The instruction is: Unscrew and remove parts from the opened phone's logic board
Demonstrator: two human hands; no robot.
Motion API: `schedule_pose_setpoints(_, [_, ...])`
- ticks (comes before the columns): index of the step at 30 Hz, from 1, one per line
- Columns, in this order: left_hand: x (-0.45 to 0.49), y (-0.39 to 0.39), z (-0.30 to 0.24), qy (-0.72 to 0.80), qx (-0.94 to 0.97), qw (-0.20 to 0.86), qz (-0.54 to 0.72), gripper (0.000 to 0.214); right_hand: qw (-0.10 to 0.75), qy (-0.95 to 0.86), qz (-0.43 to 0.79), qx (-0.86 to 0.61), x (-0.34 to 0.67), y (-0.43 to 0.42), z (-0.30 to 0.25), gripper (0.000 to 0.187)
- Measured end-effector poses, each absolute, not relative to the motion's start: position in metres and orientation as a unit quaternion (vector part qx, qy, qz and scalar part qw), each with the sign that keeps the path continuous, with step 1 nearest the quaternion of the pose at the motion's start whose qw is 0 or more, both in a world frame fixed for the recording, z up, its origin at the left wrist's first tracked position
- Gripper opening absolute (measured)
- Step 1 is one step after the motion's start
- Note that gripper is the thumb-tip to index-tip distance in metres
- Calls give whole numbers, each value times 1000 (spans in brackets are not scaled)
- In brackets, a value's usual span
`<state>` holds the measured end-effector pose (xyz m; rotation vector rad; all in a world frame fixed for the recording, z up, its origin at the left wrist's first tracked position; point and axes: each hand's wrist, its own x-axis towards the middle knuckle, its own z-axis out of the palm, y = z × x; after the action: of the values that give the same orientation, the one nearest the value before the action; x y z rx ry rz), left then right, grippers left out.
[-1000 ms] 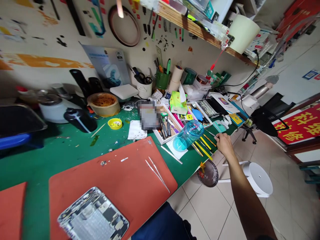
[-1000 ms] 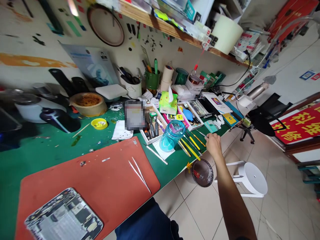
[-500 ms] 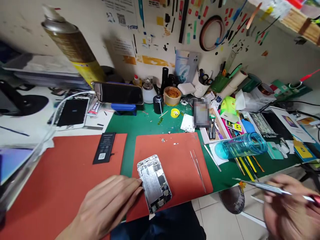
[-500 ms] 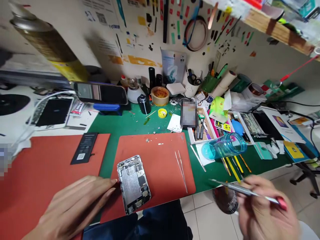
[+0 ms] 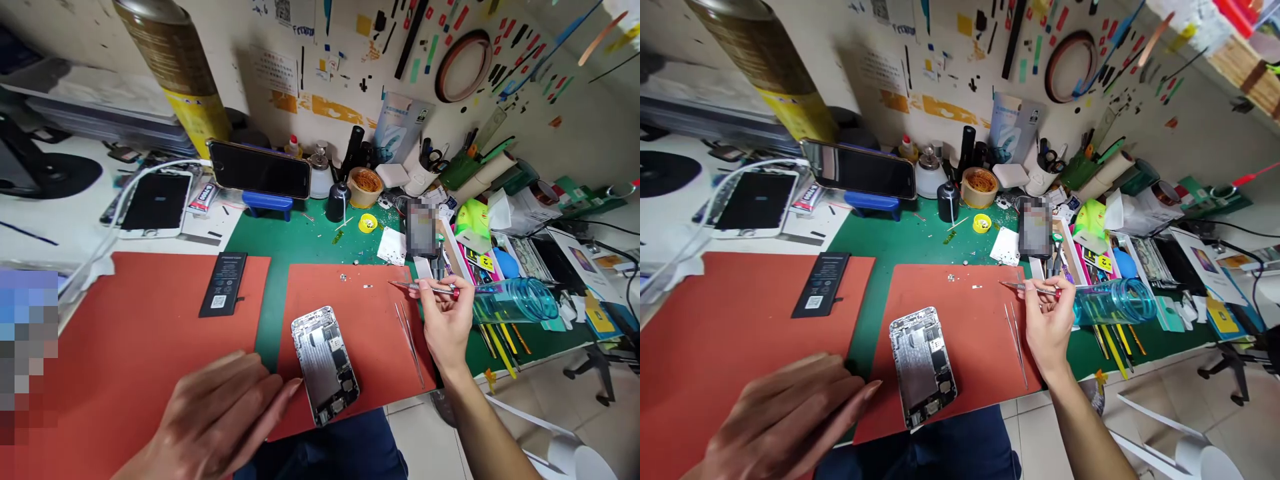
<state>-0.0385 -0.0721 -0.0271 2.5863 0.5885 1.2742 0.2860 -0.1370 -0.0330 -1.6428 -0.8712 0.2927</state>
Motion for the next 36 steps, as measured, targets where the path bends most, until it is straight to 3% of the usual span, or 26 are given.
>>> schedule_pose_setpoints(7, [-39,-70,-24,177,881,98,427,15,610,-356,136,-694,284,-133,-28,42])
schedule_pose_setpoints(14, [-38,-73,-30,228,865,204,397,23,642,-295,283,-648,234,-157,-6,44])
schedule_pose_setpoints(20, [-33,-74,-33,268,836,271,394,13,628,-278,388,-615,186,-158,-15,45])
schedule_pose_setpoints(36, [-32,-75,-35,257,833,271,408,15,621,-292,386,-616,175,-150,-20,46])
